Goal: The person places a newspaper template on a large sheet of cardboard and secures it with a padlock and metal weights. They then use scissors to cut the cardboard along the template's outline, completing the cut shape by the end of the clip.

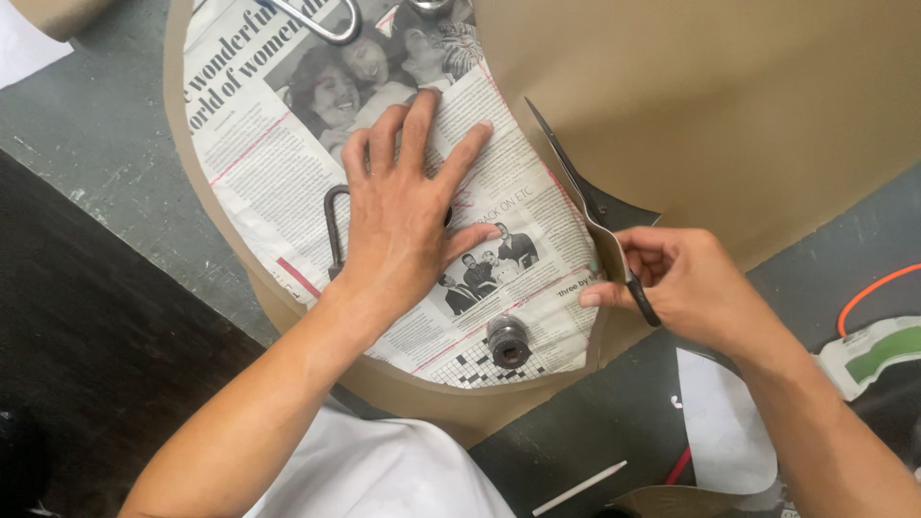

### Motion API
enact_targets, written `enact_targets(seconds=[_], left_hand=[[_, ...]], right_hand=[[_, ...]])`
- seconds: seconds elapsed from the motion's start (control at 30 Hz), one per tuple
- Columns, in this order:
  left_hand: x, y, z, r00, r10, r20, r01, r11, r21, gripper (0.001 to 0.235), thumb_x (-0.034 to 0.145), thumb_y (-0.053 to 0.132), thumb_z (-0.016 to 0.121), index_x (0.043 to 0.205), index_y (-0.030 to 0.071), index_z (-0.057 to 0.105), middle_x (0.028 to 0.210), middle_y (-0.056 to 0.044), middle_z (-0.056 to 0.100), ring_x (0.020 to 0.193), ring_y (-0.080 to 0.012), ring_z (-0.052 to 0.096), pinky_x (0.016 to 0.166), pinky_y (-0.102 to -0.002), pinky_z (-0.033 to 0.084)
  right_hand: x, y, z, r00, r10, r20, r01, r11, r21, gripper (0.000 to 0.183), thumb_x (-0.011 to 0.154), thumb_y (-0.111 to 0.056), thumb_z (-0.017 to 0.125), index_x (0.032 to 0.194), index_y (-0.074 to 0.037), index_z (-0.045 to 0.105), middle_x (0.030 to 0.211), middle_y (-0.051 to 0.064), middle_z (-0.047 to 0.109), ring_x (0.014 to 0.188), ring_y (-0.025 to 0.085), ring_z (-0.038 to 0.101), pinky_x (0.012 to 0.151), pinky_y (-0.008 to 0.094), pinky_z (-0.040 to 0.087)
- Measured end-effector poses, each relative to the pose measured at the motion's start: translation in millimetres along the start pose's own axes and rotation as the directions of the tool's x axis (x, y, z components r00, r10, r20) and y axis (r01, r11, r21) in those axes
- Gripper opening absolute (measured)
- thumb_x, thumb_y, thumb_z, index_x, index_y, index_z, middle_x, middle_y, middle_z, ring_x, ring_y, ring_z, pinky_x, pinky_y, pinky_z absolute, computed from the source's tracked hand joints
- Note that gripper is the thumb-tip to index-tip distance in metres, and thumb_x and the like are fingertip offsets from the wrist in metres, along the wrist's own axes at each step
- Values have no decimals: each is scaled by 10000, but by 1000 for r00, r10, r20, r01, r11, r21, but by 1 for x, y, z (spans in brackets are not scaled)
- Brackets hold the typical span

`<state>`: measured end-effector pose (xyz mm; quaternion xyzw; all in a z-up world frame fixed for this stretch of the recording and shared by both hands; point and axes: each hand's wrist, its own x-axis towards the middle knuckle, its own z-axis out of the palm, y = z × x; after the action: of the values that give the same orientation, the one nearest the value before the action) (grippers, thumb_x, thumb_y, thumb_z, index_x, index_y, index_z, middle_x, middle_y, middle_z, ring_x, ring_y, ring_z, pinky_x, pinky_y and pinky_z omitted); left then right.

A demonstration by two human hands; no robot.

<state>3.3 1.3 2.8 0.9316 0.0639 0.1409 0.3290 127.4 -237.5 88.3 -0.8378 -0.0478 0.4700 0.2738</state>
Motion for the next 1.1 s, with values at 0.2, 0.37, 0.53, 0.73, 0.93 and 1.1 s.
enact_targets(seconds=[0.2, 0.37, 0.53, 0.73, 0.93, 1.1], left_hand=[[0, -1, 0, 1000, -2, -1, 2, 1000, -1, 947, 650, 420, 934, 1467, 142, 544, 1530, -228, 376, 1380, -411, 357, 1096, -572, 292], [8, -15, -16, 997, 34, -65, -44, 986, -161, 919, 698, 487, 932, 1420, 87, 529, 1468, -226, 450, 1329, -388, 442, 1084, -525, 347], [40, -47, -39, 968, 38, -246, -72, 989, -132, 862, 854, 279, 991, 1458, 41, 424, 1406, -162, 512, 1294, -336, 497, 1110, -442, 416], [92, -81, -35, 964, 205, -172, -236, 954, -185, 805, 755, 100, 937, 1409, 37, 471, 1320, -148, 531, 1199, -374, 501, 1030, -462, 428], [115, -91, -31, 966, 254, -52, -259, 951, -168, 664, 714, 122, 950, 1252, 79, 563, 1180, -104, 543, 1114, -348, 510, 943, -455, 417], [121, -98, -33, 961, 275, -30, -275, 937, -217, 608, 679, 131, 955, 1181, 78, 615, 1157, -94, 547, 1090, -331, 511, 917, -448, 402]], right_hand=[[-1, -6, 5, 998, 59, -32, -60, 998, -25, 440, 687, -196, 886, 1078, -25, 782, 737, -20, 697, 662, 51, 569, 594, 238, 444], [-1, -6, 8, 993, 92, -73, -97, 993, -72, 419, 680, -200, 897, 1047, -24, 800, 707, -20, 623, 645, 78, 477, 569, 271, 384], [2, -2, 5, 989, 116, -89, -122, 991, -61, 451, 640, -213, 914, 1039, -39, 797, 703, -33, 642, 644, 74, 508, 577, 266, 415], [7, 2, 6, 991, 83, -100, -95, 988, -120, 430, 663, -211, 945, 1022, -25, 799, 700, -12, 511, 645, 98, 451, 570, 282, 371], [7, -4, 12, 981, 163, -107, -165, 986, -7, 406, 630, -205, 950, 962, -37, 788, 633, -39, 531, 614, 89, 459, 559, 276, 368], [10, -13, 16, 980, 166, -110, -164, 986, 25, 429, 602, -181, 953, 975, -45, 790, 615, -40, 525, 606, 81, 477, 563, 264, 393]])
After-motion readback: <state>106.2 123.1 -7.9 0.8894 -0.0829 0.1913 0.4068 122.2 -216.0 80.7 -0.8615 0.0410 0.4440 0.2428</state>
